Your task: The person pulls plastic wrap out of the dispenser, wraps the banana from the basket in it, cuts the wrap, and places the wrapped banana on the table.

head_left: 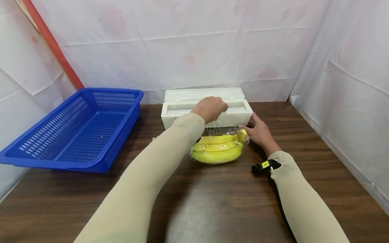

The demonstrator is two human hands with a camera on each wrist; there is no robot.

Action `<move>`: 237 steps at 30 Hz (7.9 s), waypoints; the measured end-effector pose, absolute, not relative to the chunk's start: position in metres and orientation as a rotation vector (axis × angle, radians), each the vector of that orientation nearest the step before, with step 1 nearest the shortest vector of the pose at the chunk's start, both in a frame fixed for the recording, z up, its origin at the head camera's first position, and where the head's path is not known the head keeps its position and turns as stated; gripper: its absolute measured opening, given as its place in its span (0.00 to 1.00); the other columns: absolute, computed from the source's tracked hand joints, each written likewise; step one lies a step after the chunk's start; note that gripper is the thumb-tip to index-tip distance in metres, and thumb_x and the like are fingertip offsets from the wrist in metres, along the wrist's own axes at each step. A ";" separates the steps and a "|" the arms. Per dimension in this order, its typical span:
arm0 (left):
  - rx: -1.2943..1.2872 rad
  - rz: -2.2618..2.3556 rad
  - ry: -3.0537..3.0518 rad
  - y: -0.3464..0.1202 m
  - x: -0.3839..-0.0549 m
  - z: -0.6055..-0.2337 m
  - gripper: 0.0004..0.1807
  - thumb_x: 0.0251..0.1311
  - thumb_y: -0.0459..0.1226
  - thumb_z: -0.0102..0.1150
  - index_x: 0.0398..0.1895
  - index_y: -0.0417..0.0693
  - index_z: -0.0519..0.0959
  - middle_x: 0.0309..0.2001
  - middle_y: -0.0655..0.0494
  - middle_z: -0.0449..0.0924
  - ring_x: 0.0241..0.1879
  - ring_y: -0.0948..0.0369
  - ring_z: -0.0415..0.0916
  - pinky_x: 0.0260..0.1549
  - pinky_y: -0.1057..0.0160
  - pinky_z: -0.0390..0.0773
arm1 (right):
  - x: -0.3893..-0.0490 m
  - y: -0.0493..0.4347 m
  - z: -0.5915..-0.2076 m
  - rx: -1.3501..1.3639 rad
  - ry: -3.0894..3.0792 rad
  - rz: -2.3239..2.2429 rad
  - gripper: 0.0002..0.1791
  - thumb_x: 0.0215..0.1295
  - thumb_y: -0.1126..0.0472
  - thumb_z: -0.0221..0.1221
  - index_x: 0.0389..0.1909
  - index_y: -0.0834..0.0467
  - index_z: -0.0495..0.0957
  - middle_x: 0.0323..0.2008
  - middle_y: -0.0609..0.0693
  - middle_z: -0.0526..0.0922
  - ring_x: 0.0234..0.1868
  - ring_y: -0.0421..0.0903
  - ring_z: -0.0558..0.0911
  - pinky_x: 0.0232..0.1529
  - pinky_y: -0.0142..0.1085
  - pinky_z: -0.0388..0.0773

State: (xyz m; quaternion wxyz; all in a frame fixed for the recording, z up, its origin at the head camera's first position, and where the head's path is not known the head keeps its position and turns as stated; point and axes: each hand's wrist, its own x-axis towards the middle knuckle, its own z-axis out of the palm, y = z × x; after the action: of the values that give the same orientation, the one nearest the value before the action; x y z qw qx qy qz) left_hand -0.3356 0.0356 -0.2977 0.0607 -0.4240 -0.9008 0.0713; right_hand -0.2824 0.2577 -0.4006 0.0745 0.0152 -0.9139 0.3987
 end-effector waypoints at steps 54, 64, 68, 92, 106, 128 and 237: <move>-1.237 0.030 -2.846 0.004 -0.343 -0.302 0.27 0.66 0.23 0.53 0.64 0.55 0.79 0.59 0.53 0.80 0.57 0.53 0.77 0.54 0.57 0.78 | -0.286 0.264 -0.408 0.054 -2.733 1.229 0.47 0.72 0.51 0.61 0.81 0.50 0.42 0.71 0.61 0.66 0.70 0.60 0.67 0.68 0.57 0.61; -1.214 -0.033 -2.842 0.003 -0.346 -0.306 0.27 0.64 0.21 0.52 0.61 0.52 0.81 0.59 0.52 0.80 0.59 0.53 0.76 0.57 0.57 0.75 | -0.287 0.266 -0.409 0.052 -2.741 1.212 0.47 0.72 0.51 0.61 0.81 0.51 0.42 0.71 0.60 0.66 0.70 0.60 0.67 0.69 0.57 0.60; -1.216 -0.034 -2.832 0.003 -0.346 -0.306 0.25 0.65 0.21 0.52 0.59 0.51 0.82 0.57 0.52 0.81 0.57 0.53 0.76 0.57 0.57 0.76 | -0.288 0.266 -0.409 0.058 -2.739 1.203 0.47 0.72 0.51 0.61 0.81 0.51 0.43 0.71 0.60 0.67 0.70 0.60 0.67 0.69 0.57 0.61; -1.238 0.316 -2.876 -0.021 -0.341 -0.301 0.44 0.66 0.19 0.49 0.76 0.72 0.63 0.52 0.45 0.81 0.49 0.51 0.78 0.42 0.52 0.81 | -0.286 0.267 -0.408 0.066 -2.727 1.209 0.47 0.71 0.52 0.61 0.81 0.51 0.43 0.70 0.61 0.67 0.70 0.61 0.67 0.68 0.57 0.61; -1.253 0.289 -2.894 -0.020 -0.345 -0.299 0.42 0.66 0.19 0.48 0.75 0.69 0.65 0.58 0.45 0.79 0.47 0.51 0.79 0.36 0.54 0.81 | -0.286 0.266 -0.407 0.068 -2.718 1.217 0.46 0.71 0.52 0.62 0.81 0.51 0.45 0.70 0.62 0.68 0.68 0.60 0.69 0.67 0.57 0.63; -1.230 0.117 -2.918 -0.028 -0.349 -0.300 0.36 0.63 0.18 0.48 0.69 0.61 0.74 0.60 0.48 0.79 0.53 0.49 0.78 0.40 0.56 0.80 | -0.285 0.266 -0.407 0.050 -2.747 1.211 0.48 0.72 0.50 0.61 0.82 0.49 0.41 0.71 0.60 0.66 0.70 0.60 0.66 0.68 0.58 0.61; -1.184 0.229 -2.872 -0.108 -0.347 -0.313 0.49 0.58 0.16 0.55 0.76 0.68 0.62 0.51 0.39 0.78 0.49 0.45 0.76 0.41 0.49 0.81 | -0.290 0.272 -0.411 0.084 -2.752 1.220 0.47 0.71 0.51 0.62 0.81 0.51 0.44 0.70 0.62 0.68 0.70 0.61 0.66 0.69 0.58 0.59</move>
State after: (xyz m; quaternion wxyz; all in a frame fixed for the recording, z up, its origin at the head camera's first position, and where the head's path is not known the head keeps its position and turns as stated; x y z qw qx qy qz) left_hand -0.3466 -0.1081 -0.3135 0.0135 -0.3800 -0.9220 0.0734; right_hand -0.2897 0.2722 -0.4109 0.0653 0.0279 -0.9119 0.4043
